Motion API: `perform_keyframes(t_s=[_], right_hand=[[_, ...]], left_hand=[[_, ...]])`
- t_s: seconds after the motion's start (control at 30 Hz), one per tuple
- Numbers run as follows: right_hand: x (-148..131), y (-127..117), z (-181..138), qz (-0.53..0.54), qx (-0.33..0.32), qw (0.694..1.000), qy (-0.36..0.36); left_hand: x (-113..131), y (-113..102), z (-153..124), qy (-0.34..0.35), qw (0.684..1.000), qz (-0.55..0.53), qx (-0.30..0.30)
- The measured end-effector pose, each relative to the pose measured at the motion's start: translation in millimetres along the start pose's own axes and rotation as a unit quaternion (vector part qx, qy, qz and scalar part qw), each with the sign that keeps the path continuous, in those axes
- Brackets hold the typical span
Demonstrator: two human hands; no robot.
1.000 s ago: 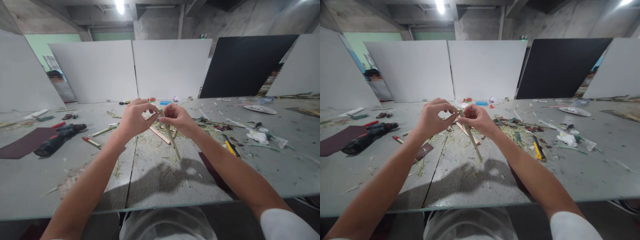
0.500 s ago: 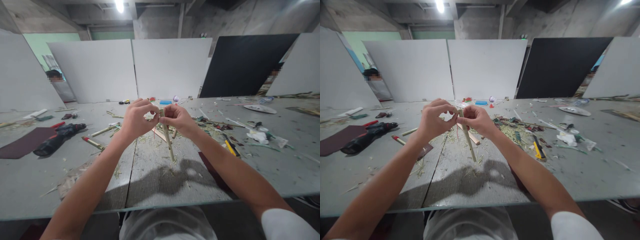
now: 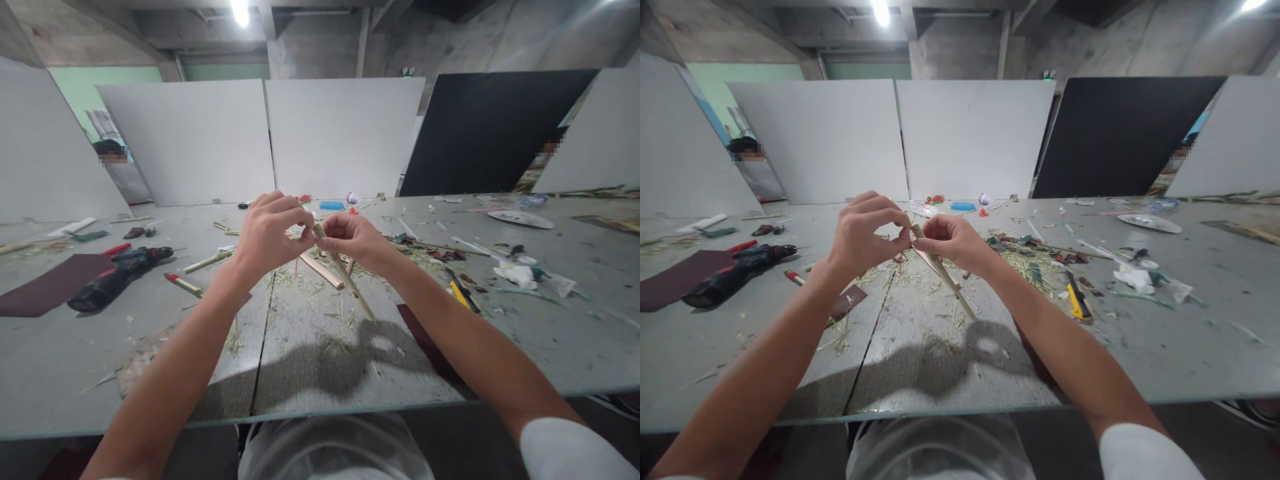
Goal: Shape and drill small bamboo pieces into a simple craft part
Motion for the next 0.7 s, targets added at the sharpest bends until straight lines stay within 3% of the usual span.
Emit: perform_keyframes(t_s=[0.17,0.33,0.43,0.5,0.57,0.63,0.7], right_hand=[[0.9,-4.6,-3.2,-0.096,-0.008,0.995,0.018],[9.3,-15.3,-2.1,-0.149,0.012,0.988,0.026],[19.1,-20.8,0.3,-0.162,0.011,0.986,0.037],[26.5,-22.8,1.8,-0.149,0.0,0.988,0.048],[32.5,-23.7,3.2,-0.135,-0.015,0.989,0.054],[37.7,-26.8,4.9,-0.134,-0.02,0.989,0.058],[42.6,-35.4,7.2,-0.147,0.001,0.987,0.062]], left_hand=[[-7.5,-8.4,-0.5,-0.004,0.999,0.046,0.012],[-39.6,-46.2,-2.4,-0.115,0.989,0.01,0.088],[-70.1,-55.2,-11.1,-0.196,0.971,-0.067,0.117],[-90.6,-47.4,-18.1,-0.247,0.952,-0.139,0.112],[-104.7,-28.1,-23.4,-0.287,0.934,-0.202,0.061],[-110.8,-10.0,-27.1,-0.305,0.923,-0.233,0.004],[-113.2,-4.1,-28.6,-0.303,0.925,-0.23,-0.015]])
Point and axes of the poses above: each hand's wrist, its own z-axis towards the middle knuckle, its own y-axis out of the palm, x = y × z, the point moved 10 cm from there along z, towards the middle knuckle, and after that the axes turned 1 degree about -z, right-handed, at the moved point
